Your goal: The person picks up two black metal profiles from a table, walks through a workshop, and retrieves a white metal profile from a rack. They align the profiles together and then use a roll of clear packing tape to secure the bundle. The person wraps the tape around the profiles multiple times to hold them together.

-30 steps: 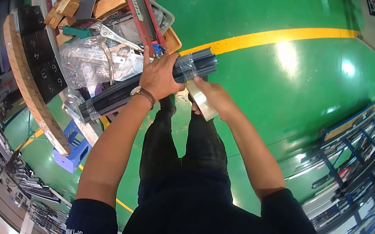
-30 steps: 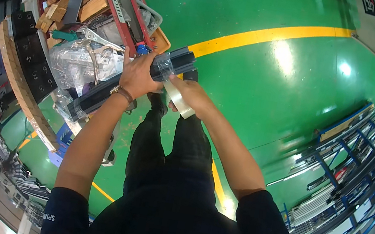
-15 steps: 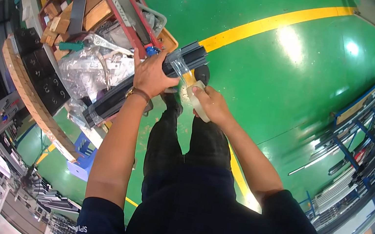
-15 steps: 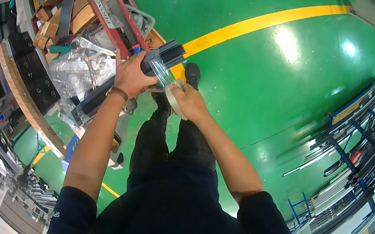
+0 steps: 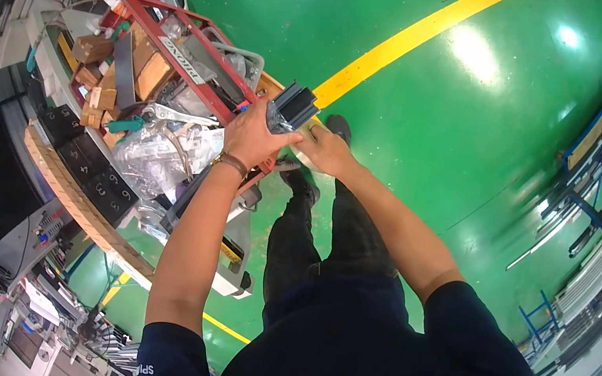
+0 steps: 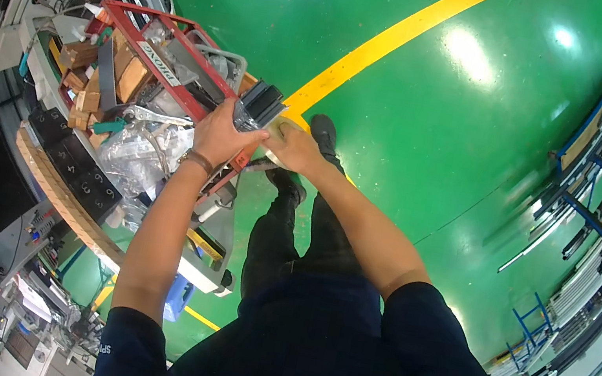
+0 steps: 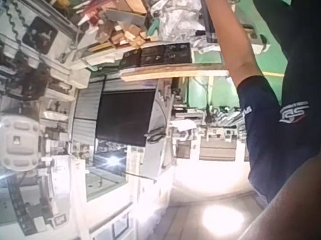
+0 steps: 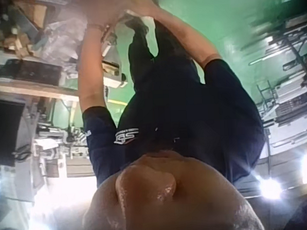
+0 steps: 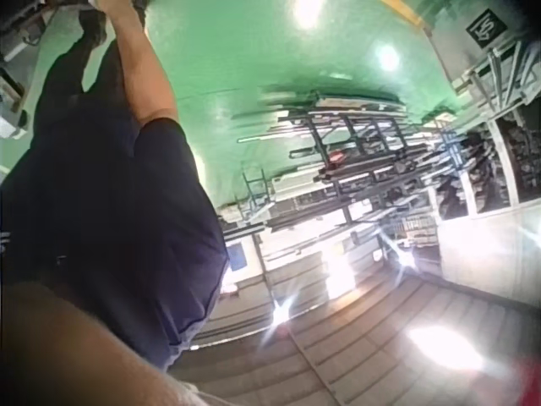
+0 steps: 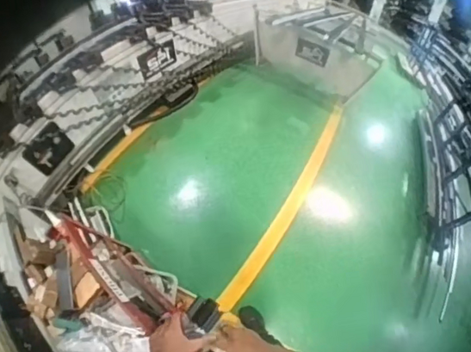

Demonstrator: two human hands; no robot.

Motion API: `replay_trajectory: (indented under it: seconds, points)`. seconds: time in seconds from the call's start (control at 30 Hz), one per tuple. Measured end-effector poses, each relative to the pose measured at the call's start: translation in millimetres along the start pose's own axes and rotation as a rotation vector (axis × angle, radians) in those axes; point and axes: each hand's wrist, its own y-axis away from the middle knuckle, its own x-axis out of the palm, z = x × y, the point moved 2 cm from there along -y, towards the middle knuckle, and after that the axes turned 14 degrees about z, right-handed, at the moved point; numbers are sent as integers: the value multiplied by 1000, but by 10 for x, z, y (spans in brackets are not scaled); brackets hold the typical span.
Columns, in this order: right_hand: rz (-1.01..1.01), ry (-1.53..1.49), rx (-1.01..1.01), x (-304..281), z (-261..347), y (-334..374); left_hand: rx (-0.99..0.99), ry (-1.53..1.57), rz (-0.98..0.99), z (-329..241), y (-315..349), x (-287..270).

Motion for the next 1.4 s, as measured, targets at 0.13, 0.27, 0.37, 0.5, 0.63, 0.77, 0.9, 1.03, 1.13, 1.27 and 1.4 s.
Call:
replay_trajectory:
  seconds: [0.13,0.27,0.37,0.5,0.63,0.77,0.9,1.03,1.13,1.27,1.4]
  points:
    - [22,4,-94,-234,262,327,-57,-1,-66,-170,190,-307]
    - [33,103,-223,-594,757,758,-94,50,-185,-330,705,-715]
    - [-31,230,-337,-852,1350,1255,-63,100,-323,-605,1282,-1056]
    - [-114,395,-604,-1030,1946,1854,2,326,-624,-837,2145,-1556]
    - [-278,535,-1011,-1095,2669,2494,-49,484,-907,-923,3195,-1800]
    - [-368,602,-1422,-1154,3321,3325,572,749,-913,-1344,4113,-2197]
    - [-613,497,-1496,-875,3765,3906,659,662,-139,-1649,4972,-2939]
    - [-182,622,-1669,-1003,4028,4147,628,620,-343,-1746,5428,-2726]
    - [-371,343,-1602,-561,3963,4188,644,580,-473,-1682,5605,-2602]
    - [-327,333,-1632,-300,3944,4179,672,592,-490,-1463,5816,-2519]
    - [-291,354,-1692,-32,3996,4150,694,648,-465,-1183,6019,-2404]
